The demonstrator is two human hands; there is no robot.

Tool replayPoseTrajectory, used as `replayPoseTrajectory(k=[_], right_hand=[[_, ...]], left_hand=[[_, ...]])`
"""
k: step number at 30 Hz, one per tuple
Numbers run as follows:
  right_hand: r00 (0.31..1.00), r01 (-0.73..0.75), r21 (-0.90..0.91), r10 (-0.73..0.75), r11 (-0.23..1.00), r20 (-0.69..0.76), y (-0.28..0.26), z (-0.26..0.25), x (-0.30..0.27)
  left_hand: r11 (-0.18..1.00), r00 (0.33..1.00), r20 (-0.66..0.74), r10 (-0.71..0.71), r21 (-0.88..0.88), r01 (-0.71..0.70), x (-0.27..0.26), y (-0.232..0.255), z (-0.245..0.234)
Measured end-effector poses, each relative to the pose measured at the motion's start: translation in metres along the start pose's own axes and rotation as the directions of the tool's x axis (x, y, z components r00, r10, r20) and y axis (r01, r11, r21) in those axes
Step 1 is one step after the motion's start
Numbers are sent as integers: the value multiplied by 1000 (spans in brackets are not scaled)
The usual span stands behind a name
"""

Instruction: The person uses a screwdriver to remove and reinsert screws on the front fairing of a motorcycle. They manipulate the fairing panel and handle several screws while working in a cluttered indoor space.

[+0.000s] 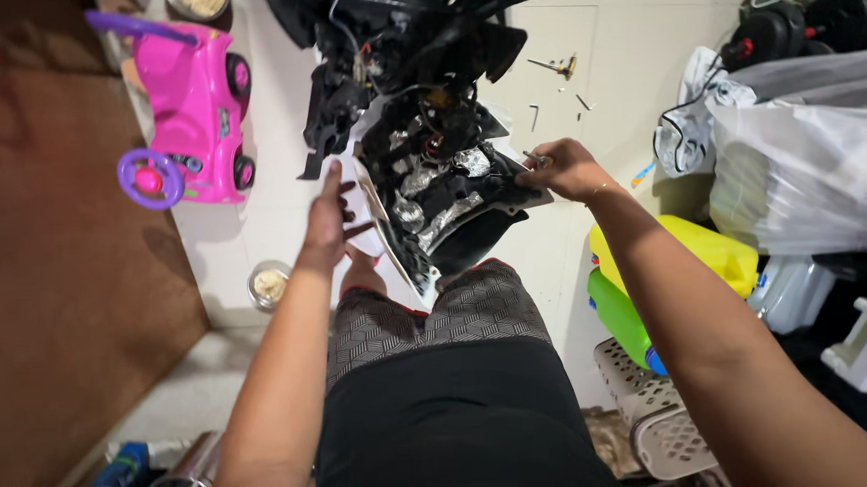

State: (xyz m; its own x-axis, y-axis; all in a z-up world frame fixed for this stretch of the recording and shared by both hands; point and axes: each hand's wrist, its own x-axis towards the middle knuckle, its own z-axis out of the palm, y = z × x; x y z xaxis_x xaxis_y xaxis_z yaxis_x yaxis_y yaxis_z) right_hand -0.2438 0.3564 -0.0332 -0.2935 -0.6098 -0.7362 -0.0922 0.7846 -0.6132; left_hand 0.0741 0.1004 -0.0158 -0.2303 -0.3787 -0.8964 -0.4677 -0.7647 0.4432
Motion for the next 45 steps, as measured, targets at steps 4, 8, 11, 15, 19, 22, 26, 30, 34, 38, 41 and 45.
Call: replayPoseTrajectory(k=[4,8,11,15,19,22,26,30,34,38,41,45], right_hand=[[1000,12,55,-14,998,25,-3,8,-6],[1000,11,180,-6,984,-26,0,24,-18],[999,44,193,-39,980,-33,-2,35,-34],[986,162,238,-145,958,-88,-13,65,-68],[998,-12,384,32,923,-47,-41,93,-105],[995,-45,445,80,894,-61,-66,117,-132],[992,-107,456,124,884,-7,-96,138,-147],[987,-154,510,153,846,43,-120,157,-147],[985,-170,582,144,795,91,-134,178,-149],[983,-182,536,169,824,73,-146,190,-147],[965,-259,545,239,797,109,-156,194,-148],[964,-260,509,254,821,83,-168,201,-146]], left_hand=[[991,998,45,-53,-119,58,-15,-42,14],[923,972,170,161,-376,-87,-15,-52,16],[927,950,261,170,-368,-65,-2,-36,-4],[975,922,370,117,-217,-36,16,-22,-45],[998,931,360,57,-39,-46,38,5,-57],[995,942,335,-10,94,-23,41,26,-63],[976,918,395,-26,207,-62,48,55,-64],[960,905,425,-13,259,-108,56,75,-69],[952,884,467,0,270,-142,71,83,-72],[954,871,492,-9,265,-139,82,78,-77],[957,865,502,-9,254,-138,91,75,-82],[953,855,519,8,254,-164,101,77,-91]])
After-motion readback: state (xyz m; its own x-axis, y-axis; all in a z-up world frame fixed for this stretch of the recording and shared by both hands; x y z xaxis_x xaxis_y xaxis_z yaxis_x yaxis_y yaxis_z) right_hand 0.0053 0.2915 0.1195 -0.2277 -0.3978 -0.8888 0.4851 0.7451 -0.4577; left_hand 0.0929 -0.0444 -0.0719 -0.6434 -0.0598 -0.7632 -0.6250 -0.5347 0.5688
